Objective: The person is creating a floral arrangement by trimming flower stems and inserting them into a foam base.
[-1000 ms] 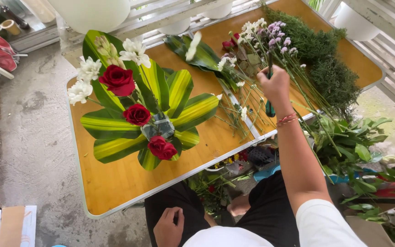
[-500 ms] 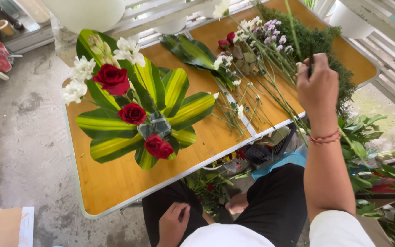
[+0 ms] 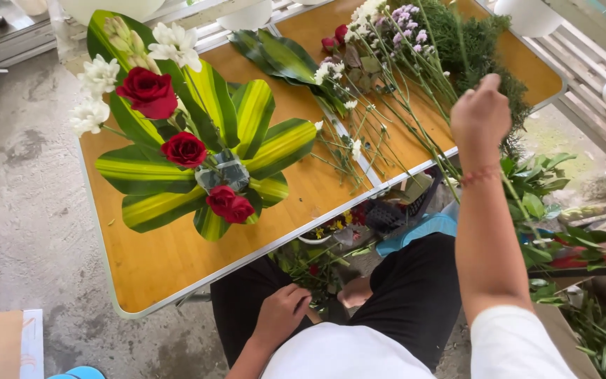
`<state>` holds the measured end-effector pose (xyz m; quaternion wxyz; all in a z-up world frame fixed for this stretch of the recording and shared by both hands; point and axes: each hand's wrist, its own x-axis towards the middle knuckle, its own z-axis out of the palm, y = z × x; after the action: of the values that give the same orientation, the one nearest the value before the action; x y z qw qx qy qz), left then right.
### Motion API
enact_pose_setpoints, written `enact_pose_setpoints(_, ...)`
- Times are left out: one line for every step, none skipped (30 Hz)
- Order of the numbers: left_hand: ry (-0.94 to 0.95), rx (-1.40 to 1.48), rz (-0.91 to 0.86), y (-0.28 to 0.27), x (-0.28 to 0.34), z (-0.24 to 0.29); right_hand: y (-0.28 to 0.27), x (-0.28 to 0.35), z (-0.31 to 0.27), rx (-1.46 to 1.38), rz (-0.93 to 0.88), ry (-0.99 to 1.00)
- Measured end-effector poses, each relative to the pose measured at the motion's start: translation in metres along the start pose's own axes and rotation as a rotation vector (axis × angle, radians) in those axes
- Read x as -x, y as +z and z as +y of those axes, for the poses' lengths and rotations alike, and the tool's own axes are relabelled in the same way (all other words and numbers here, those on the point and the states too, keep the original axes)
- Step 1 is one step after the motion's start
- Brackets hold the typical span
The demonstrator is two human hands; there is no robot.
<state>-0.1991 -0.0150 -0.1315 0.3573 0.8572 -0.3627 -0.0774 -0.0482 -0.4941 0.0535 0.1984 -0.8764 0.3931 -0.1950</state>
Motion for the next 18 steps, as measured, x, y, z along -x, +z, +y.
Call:
enact_pose_setpoints(0.002,0.000,-0.002,0.002,0.008,-0.004,0.014,-0.011,0.001,0.000,0.001,0.003)
enact_pose_setpoints(-0.102,-0.029,-0.056,0.004,0.016,-0.008,0.028,-0.022,0.002,0.004,-0.014,0.026)
enact_pose_setpoints(-0.204,-0.060,-0.106,0.005,0.022,-0.013,0.042,-0.035,0.001,0.005,-0.027,0.047)
enact_pose_setpoints(-0.202,-0.063,-0.105,0.005,0.024,-0.012,0.054,-0.041,0.005,0.002,-0.024,0.047)
enact_pose_setpoints(-0.226,-0.064,-0.057,0.005,0.027,-0.012,0.065,-0.047,0.010,0.017,-0.022,0.025)
enact_pose_setpoints(-0.250,-0.066,-0.010,0.005,0.029,-0.011,0.077,-0.053,0.014,0.032,-0.020,0.004)
enact_pose_setpoints(-0.251,-0.067,-0.007,0.005,0.030,-0.011,0.083,-0.047,0.014,0.030,-0.020,0.002)
enact_pose_setpoints(-0.294,-0.056,-0.028,0.004,0.031,-0.012,0.088,-0.041,0.013,0.041,0.068,-0.060)
enact_pose_setpoints(-0.335,-0.044,-0.044,0.002,0.030,-0.013,0.093,-0.038,0.011,0.049,0.158,-0.124)
enact_pose_setpoints(-0.334,-0.046,-0.037,0.002,0.027,-0.015,0.095,-0.028,0.002,0.045,0.162,-0.129)
enact_pose_setpoints(-0.331,-0.037,-0.026,0.003,0.028,-0.015,0.098,-0.016,-0.005,-0.041,0.105,-0.230)
enact_pose_setpoints(-0.328,-0.028,-0.015,0.004,0.028,-0.016,0.100,-0.003,-0.011,-0.127,0.047,-0.331)
enact_pose_setpoints(-0.331,-0.029,-0.013,0.004,0.026,-0.016,0.102,0.004,-0.021,-0.129,0.045,-0.334)
enact_pose_setpoints(-0.331,-0.032,-0.021,0.004,0.024,-0.017,0.103,0.012,-0.029,-0.131,-0.170,-0.265)
enact_pose_setpoints(-0.331,-0.033,-0.031,0.004,0.023,-0.017,0.104,0.020,-0.037,-0.131,-0.384,-0.193)
enact_pose_setpoints(-0.332,-0.034,-0.031,0.004,0.023,-0.016,0.105,0.022,-0.038,-0.131,-0.385,-0.193)
enact_pose_setpoints(-0.339,-0.037,-0.043,0.004,0.023,-0.015,0.105,0.024,-0.040,-0.145,-0.411,-0.157)
enact_pose_setpoints(-0.346,-0.041,-0.055,0.004,0.022,-0.015,0.106,0.025,-0.041,-0.159,-0.438,-0.120)
